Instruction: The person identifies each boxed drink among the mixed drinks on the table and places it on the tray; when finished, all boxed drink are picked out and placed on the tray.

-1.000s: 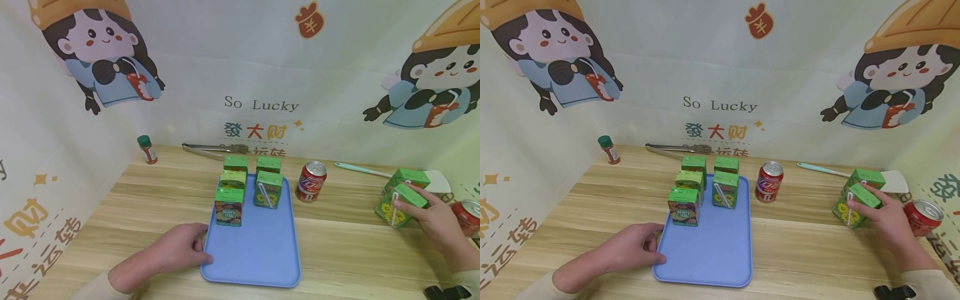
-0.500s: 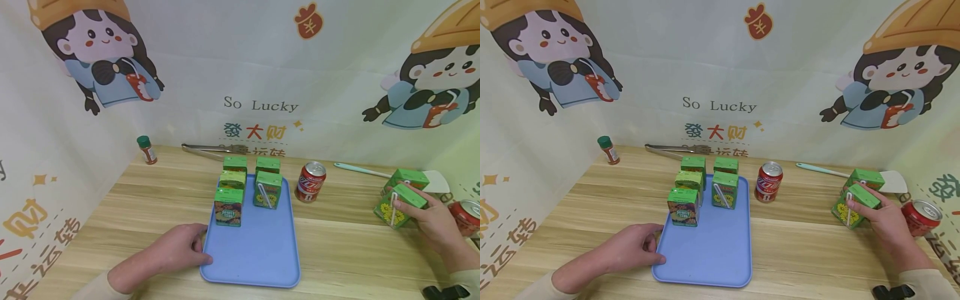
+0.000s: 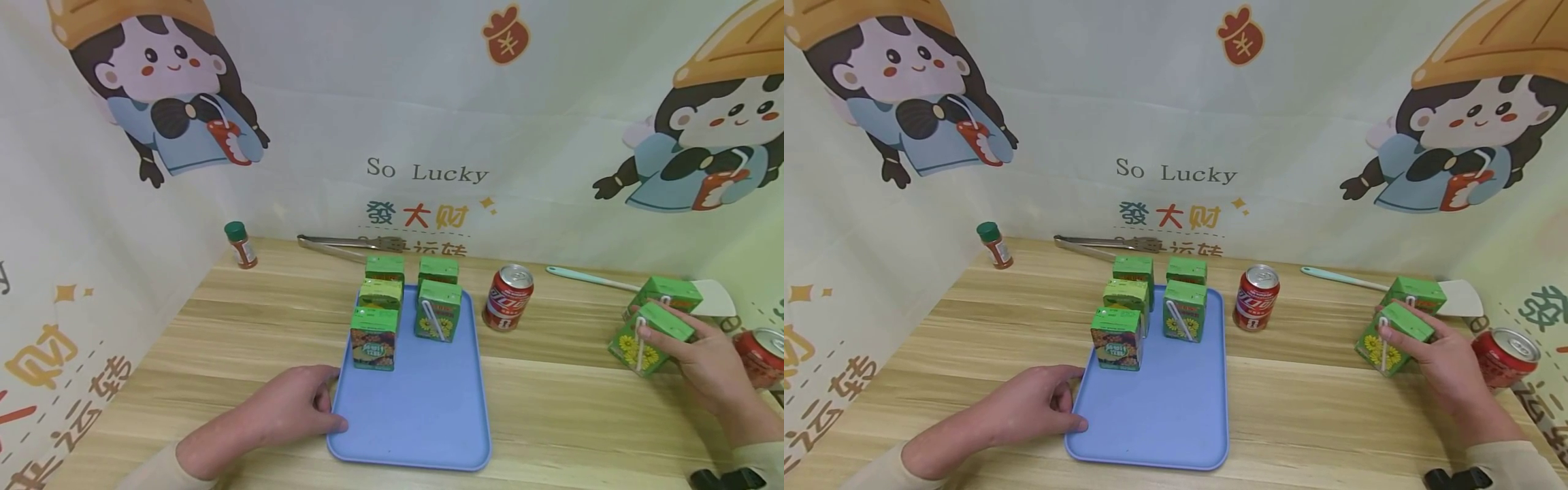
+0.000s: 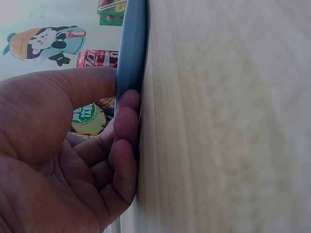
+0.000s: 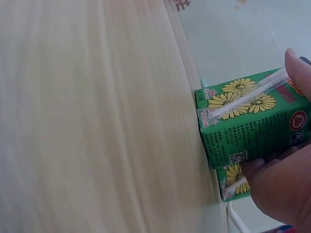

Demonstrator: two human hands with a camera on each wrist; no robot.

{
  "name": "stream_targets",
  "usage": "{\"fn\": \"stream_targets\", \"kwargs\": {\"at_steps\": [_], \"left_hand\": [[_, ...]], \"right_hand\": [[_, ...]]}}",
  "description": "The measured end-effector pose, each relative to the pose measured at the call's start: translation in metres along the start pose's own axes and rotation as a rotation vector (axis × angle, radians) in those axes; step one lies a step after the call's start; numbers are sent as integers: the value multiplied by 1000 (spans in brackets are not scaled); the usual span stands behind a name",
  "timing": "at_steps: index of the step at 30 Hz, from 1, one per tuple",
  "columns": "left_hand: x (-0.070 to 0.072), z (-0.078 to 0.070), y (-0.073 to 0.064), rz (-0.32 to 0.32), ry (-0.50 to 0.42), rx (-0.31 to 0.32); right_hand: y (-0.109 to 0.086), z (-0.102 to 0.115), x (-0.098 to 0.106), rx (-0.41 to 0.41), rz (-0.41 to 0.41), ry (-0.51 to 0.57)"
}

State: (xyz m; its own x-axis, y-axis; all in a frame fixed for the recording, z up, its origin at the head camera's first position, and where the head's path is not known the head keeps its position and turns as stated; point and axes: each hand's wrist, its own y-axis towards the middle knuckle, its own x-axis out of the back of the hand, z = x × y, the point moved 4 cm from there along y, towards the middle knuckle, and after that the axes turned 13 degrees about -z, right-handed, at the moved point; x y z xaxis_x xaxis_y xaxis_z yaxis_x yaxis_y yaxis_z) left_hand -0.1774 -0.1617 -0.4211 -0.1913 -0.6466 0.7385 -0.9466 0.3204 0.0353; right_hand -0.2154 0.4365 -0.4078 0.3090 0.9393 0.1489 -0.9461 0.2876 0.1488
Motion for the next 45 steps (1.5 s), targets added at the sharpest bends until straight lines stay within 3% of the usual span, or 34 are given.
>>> {"fn": "stream_targets", "kwargs": {"at_steps": [5, 17, 32, 37, 45], "left_hand": [[0, 0, 0, 4, 11, -2], [1, -1, 0, 0, 4, -12], [2, 0, 0, 2, -1, -16], [1, 0, 0, 1, -1, -16], [1, -1, -1, 3, 2, -14]], "right_hand": [[-4, 5, -10, 46, 78, 42], [-18, 21, -43, 54, 213, 78], [-40, 42, -92, 139, 248, -192], [-44, 48, -109, 165, 274, -208], [-47, 54, -137, 118, 309, -150]]}}
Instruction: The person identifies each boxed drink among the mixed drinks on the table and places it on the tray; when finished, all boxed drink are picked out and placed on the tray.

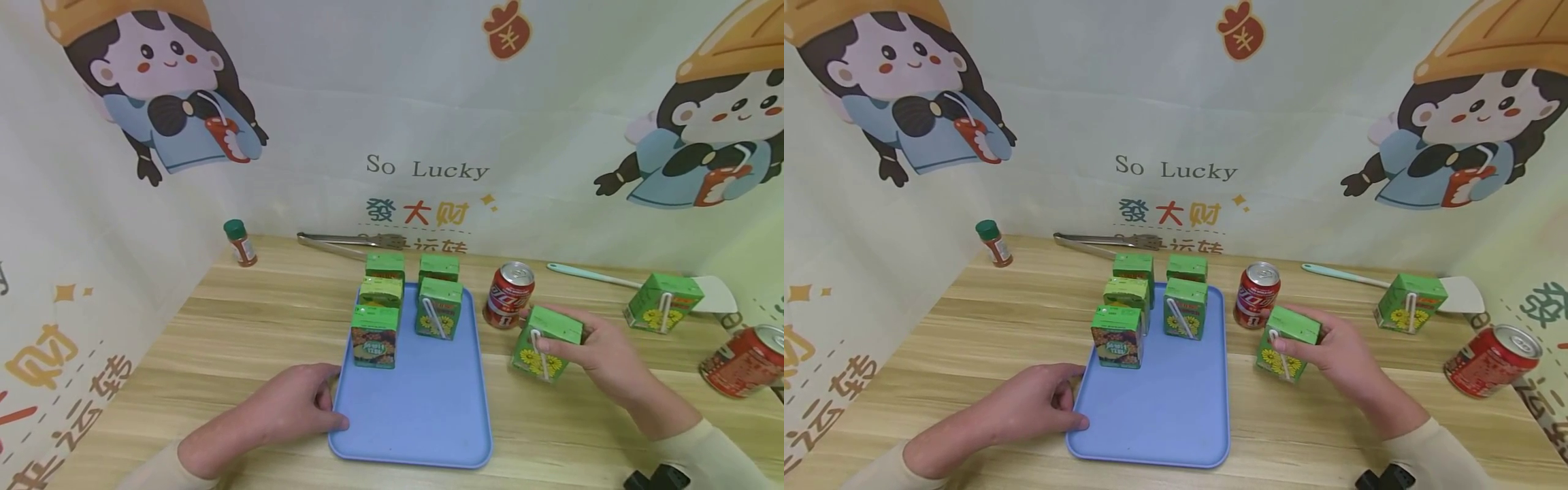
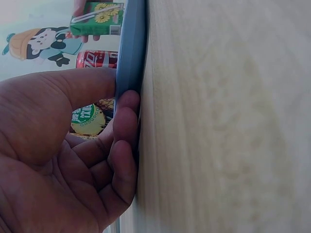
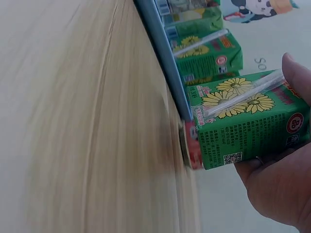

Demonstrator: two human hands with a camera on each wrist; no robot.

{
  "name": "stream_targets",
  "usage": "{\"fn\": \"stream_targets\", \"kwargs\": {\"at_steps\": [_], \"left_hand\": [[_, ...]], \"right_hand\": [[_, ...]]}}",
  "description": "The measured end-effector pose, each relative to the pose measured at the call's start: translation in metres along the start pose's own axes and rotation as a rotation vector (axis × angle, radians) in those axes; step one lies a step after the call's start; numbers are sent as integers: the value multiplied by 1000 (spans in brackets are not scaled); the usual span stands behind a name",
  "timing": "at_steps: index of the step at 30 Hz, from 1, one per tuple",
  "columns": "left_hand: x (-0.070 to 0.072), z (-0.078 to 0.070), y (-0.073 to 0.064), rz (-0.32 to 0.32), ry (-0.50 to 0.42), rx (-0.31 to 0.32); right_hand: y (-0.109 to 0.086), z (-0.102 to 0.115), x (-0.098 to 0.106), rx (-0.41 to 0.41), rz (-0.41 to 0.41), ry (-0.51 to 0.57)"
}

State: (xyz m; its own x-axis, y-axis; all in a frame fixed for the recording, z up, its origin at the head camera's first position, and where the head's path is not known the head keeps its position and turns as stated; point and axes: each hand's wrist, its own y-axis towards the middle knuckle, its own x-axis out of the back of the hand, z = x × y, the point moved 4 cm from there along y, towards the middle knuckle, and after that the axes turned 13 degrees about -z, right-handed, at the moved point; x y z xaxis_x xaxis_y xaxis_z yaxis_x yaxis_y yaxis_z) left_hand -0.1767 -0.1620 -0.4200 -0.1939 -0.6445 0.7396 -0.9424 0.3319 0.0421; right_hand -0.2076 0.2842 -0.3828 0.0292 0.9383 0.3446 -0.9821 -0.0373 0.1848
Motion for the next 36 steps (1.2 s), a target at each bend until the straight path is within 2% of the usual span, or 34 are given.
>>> {"fn": "stream_targets", "kwargs": {"at_steps": [6, 15, 25, 32, 36], "left_hand": [[0, 0, -1, -3, 2, -3], [1, 0, -2, 0, -1, 2], [0, 0, -1, -6, -16, 10], [0, 0, -1, -4, -19, 10], [1, -1, -1, -12, -3, 1]], "right_hand": [[6, 13, -23, -16, 27, 25], [19, 24, -62, 70, 127, 102], [27, 26, -95, 18, 208, 167], [31, 27, -111, -11, 213, 100], [34, 28, -119, 3, 236, 102]]}}
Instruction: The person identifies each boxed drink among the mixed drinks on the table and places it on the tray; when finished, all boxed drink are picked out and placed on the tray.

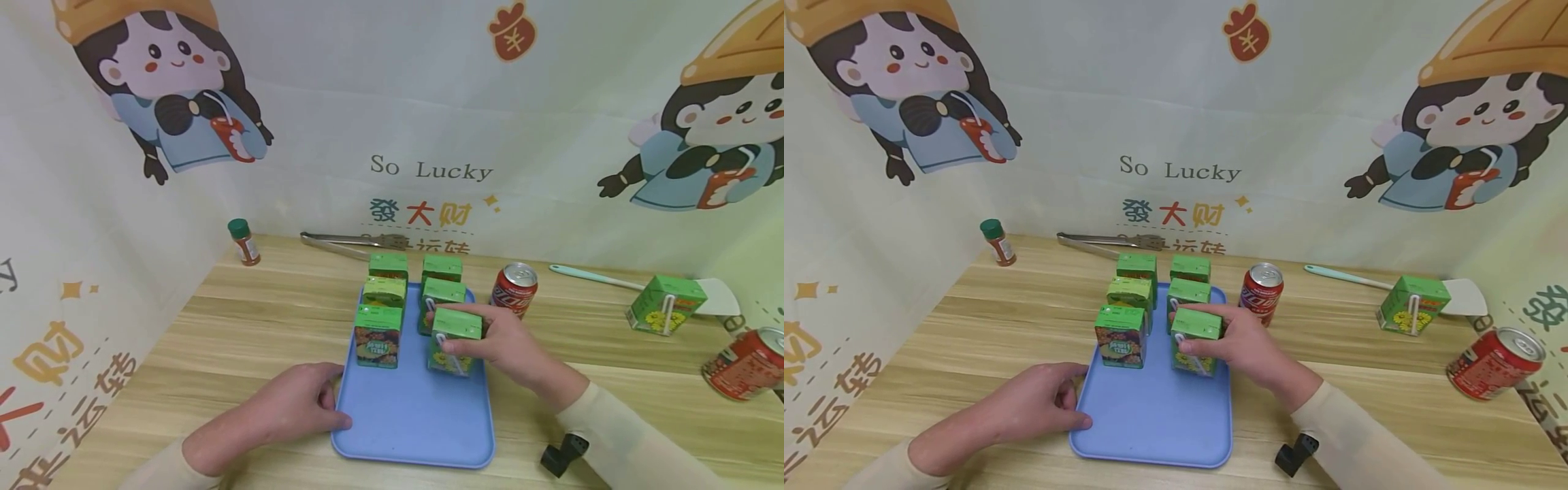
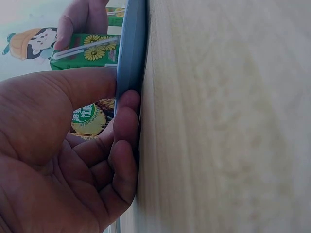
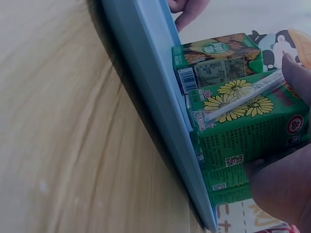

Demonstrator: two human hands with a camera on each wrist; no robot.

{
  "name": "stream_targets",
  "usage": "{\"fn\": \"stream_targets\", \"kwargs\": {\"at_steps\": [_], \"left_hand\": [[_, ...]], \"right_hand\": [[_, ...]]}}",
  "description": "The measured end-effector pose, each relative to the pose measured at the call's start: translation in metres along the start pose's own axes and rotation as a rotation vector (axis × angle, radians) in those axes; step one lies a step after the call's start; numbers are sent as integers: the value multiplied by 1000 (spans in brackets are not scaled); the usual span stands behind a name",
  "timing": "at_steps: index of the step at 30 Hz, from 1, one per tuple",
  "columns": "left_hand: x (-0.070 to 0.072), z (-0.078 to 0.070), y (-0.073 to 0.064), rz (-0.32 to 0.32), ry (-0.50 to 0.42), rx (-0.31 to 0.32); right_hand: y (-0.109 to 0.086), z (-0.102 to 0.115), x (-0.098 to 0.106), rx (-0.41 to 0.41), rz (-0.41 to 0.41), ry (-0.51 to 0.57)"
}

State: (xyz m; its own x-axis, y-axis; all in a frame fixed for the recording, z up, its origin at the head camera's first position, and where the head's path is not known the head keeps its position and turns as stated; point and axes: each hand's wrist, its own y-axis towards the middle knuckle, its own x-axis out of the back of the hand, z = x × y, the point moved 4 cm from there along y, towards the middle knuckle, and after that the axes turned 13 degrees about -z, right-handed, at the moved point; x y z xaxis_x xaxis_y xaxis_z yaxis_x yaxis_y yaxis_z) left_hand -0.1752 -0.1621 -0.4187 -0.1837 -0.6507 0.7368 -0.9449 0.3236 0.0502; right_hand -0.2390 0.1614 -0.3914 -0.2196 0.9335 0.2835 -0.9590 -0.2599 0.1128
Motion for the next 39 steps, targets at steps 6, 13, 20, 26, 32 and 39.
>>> {"fn": "stream_targets", "kwargs": {"at_steps": [6, 13, 20, 26, 32, 39], "left_hand": [[0, 0, 0, -8, 16, -14], [-1, 1, 0, -4, 17, -13], [-2, 2, 1, 2, -4, -16], [0, 2, 0, -3, 7, -17], [0, 2, 0, -3, 3, -14], [-1, 2, 1, -6, -1, -17]], "right_hand": [[5, -2, -8, 5, 10, 23], [9, -7, -14, -6, -13, -3], [10, -9, -15, -19, -26, -21], [10, -10, -15, -1, -36, -47], [9, -12, -13, -9, -71, -105], [9, -13, -11, -24, -77, -118]]}}
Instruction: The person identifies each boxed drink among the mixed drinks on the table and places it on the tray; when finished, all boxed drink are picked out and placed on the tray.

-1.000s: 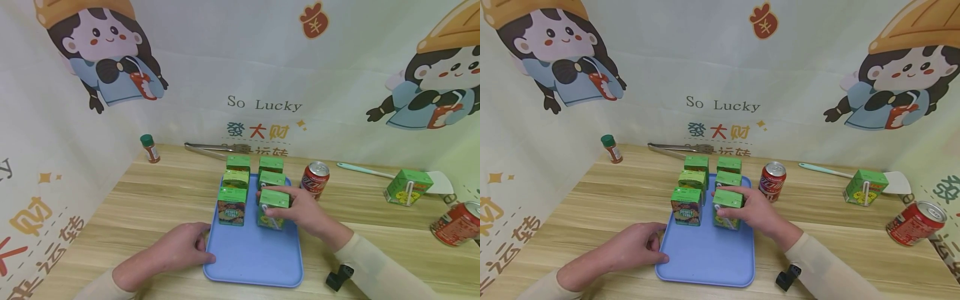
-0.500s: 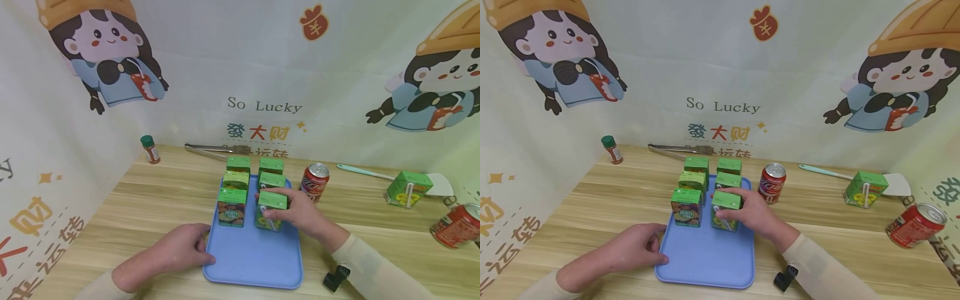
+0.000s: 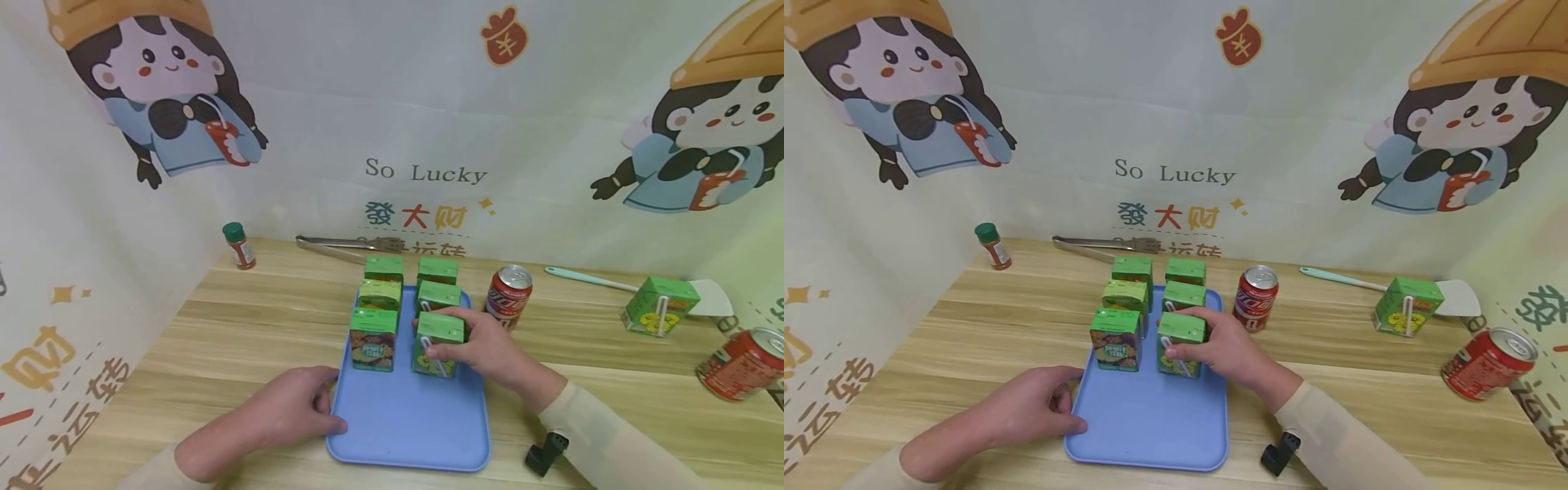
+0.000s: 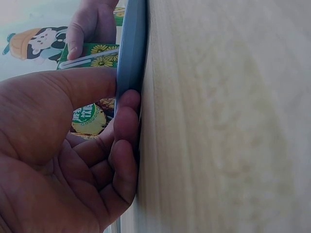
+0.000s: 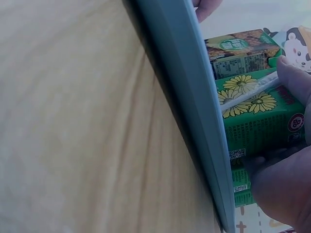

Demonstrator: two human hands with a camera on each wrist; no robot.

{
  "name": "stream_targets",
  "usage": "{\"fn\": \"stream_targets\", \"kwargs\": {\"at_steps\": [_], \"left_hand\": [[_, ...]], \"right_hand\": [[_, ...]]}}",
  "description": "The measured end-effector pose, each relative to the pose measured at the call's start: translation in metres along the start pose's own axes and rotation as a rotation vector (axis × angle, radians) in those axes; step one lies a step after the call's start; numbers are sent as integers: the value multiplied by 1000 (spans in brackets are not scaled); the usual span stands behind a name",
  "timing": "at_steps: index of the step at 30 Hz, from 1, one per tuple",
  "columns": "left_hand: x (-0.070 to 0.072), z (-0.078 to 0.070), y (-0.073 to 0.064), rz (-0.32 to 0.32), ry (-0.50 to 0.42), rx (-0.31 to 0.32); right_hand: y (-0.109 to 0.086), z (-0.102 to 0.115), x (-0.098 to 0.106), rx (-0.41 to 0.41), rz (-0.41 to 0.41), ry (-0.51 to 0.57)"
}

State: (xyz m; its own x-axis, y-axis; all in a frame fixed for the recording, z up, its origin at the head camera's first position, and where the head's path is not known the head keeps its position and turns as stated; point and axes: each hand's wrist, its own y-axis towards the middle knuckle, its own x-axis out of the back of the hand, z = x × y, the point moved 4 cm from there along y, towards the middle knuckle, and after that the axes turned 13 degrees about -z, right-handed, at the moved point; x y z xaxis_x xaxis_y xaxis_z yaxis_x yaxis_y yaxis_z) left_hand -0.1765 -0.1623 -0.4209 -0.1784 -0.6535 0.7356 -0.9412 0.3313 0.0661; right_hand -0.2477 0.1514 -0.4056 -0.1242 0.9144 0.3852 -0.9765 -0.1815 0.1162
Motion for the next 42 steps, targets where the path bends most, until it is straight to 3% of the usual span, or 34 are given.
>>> {"fn": "stream_targets", "kwargs": {"at_steps": [16, 23, 30, 42], "left_hand": [[1, 0, 0, -2, 2, 4], [-2, 1, 0, 4, -8, 7], [-3, -1, 1, -1, -7, -1], [0, 0, 1, -6, 4, 1]], "right_hand": [[-1, -2, 4, 45, 9, -13], [-7, -5, 16, 81, 1, -39], [-14, -5, 33, 103, 49, 35], [-25, -2, 63, 207, 42, 86]]}}
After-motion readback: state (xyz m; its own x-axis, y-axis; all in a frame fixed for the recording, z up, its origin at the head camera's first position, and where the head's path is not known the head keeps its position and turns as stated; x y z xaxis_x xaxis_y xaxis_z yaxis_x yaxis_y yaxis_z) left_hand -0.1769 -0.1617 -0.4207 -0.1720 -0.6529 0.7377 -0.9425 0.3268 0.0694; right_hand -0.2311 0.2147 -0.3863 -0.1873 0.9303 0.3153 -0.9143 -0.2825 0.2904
